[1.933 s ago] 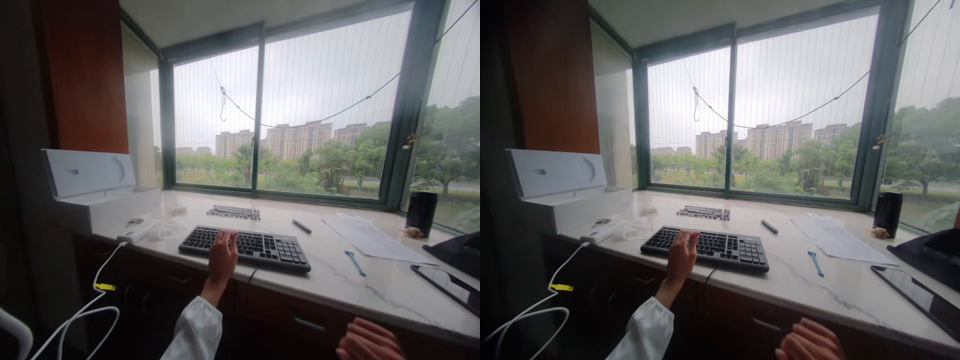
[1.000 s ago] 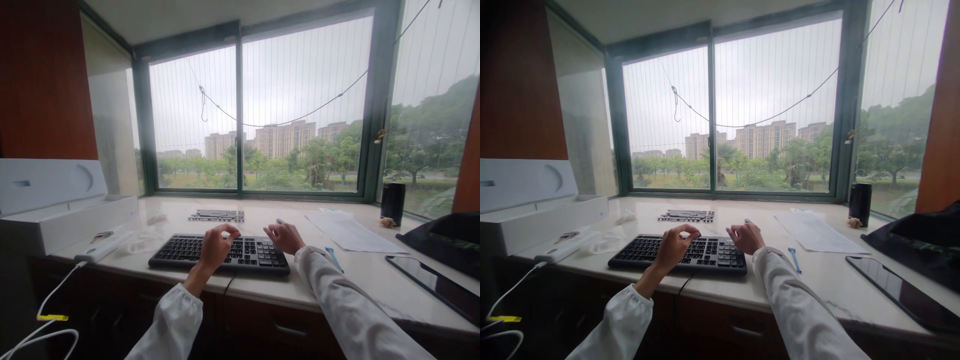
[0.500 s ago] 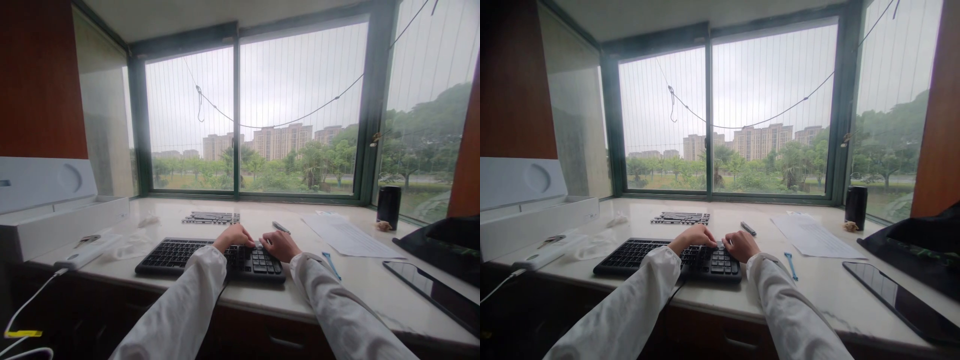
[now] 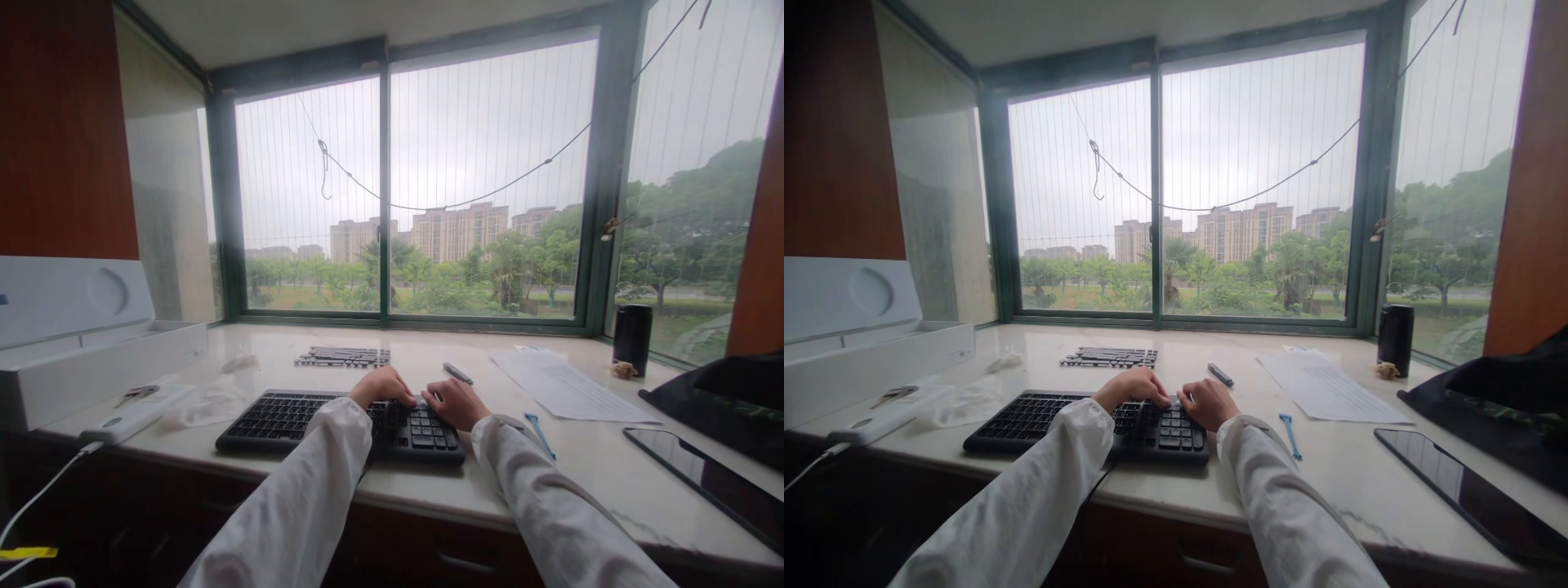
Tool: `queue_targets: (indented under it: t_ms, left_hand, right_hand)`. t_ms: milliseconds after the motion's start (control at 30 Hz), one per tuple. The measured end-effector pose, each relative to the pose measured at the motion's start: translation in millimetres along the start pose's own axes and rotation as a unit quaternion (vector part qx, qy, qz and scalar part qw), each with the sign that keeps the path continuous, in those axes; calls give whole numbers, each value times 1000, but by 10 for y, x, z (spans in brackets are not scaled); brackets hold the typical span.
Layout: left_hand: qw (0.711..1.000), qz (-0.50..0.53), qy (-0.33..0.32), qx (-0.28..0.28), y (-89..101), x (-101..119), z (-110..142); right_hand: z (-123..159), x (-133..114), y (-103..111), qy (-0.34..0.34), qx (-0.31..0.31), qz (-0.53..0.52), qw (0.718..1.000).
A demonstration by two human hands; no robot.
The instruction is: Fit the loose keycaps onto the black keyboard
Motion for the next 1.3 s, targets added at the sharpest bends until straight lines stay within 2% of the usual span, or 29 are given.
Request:
queue_targets:
  t_ms: [233,600,1300]
  left_hand:
    - [1000,-19,-1,-11,50,12,-46]
    - [1000,-25,1,-18,36,20,-26]
    - [995,-94,5,-42,40,92,-163]
  right_hand:
    - [12,-10,24,0,-1,-10,1000]
    - [-11,26,-11,6,-2,-8,1000]
    - [-10,6,-30,6,-20,-7,1000]
Point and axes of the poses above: each hand's wrist, its own z-axis away from the middle knuckle, its own y-axis out of the back of the hand, x = y × z, the point moved 1 cm from there along -z, towards the middle knuckle, and after that the axes turned 13 degrees about -y, right-handed, at the moved point
